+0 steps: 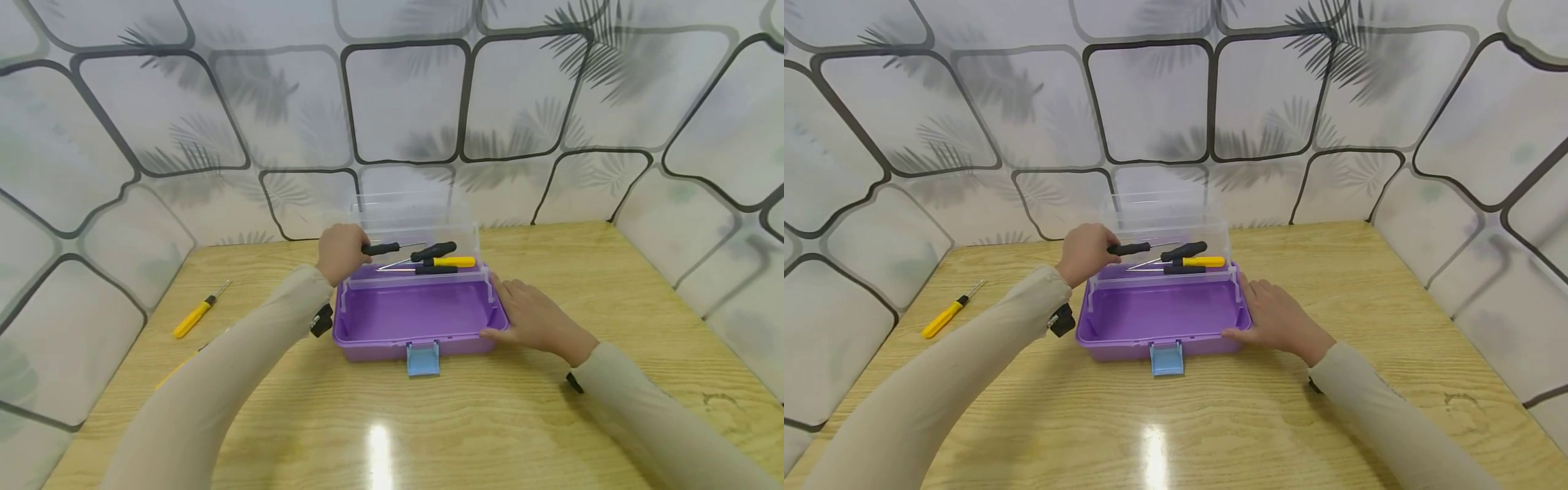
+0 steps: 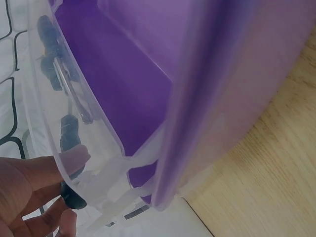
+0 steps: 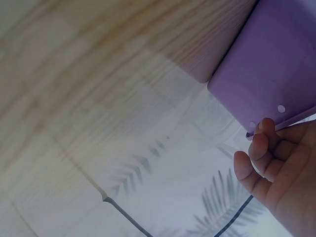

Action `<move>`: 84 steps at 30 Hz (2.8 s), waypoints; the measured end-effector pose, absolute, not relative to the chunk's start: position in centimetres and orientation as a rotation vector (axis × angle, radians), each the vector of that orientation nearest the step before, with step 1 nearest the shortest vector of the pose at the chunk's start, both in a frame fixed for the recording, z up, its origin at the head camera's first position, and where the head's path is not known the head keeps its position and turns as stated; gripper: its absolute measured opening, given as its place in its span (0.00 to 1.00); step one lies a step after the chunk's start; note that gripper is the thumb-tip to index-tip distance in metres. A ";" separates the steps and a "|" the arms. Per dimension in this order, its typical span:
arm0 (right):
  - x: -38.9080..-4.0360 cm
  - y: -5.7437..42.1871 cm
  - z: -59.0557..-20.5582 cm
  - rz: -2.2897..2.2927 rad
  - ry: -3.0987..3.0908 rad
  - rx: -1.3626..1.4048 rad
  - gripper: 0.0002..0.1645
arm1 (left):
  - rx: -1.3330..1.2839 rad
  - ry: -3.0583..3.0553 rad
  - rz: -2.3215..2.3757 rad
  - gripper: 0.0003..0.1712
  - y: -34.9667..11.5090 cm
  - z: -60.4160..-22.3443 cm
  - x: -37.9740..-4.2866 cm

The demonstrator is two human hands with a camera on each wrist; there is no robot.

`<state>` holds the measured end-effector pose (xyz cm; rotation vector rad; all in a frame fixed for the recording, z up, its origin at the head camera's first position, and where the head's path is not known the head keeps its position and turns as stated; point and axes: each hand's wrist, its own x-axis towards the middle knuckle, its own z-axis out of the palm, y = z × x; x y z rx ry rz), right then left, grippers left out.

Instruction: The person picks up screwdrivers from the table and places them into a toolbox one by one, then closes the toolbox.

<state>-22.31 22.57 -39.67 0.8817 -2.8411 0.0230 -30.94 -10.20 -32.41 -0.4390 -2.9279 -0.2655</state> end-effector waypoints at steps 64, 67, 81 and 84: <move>-22.3 22.6 -39.7 0.038 -2.838 0.875 0.62 | -0.659 -2.795 -0.627 0.14 -12.6 -31.9 -29.6; -22.2 22.5 -39.7 0.043 -2.836 0.878 0.62 | -0.660 -2.760 -0.648 0.14 -13.1 -31.9 -29.3; -22.2 22.6 -39.8 0.041 -2.833 0.883 0.62 | -0.746 -2.592 -0.436 0.13 -15.4 -32.2 -26.9; -22.2 22.6 -39.8 0.048 -2.847 0.878 0.62 | -0.767 -2.516 -0.346 0.13 -15.9 -32.2 -26.5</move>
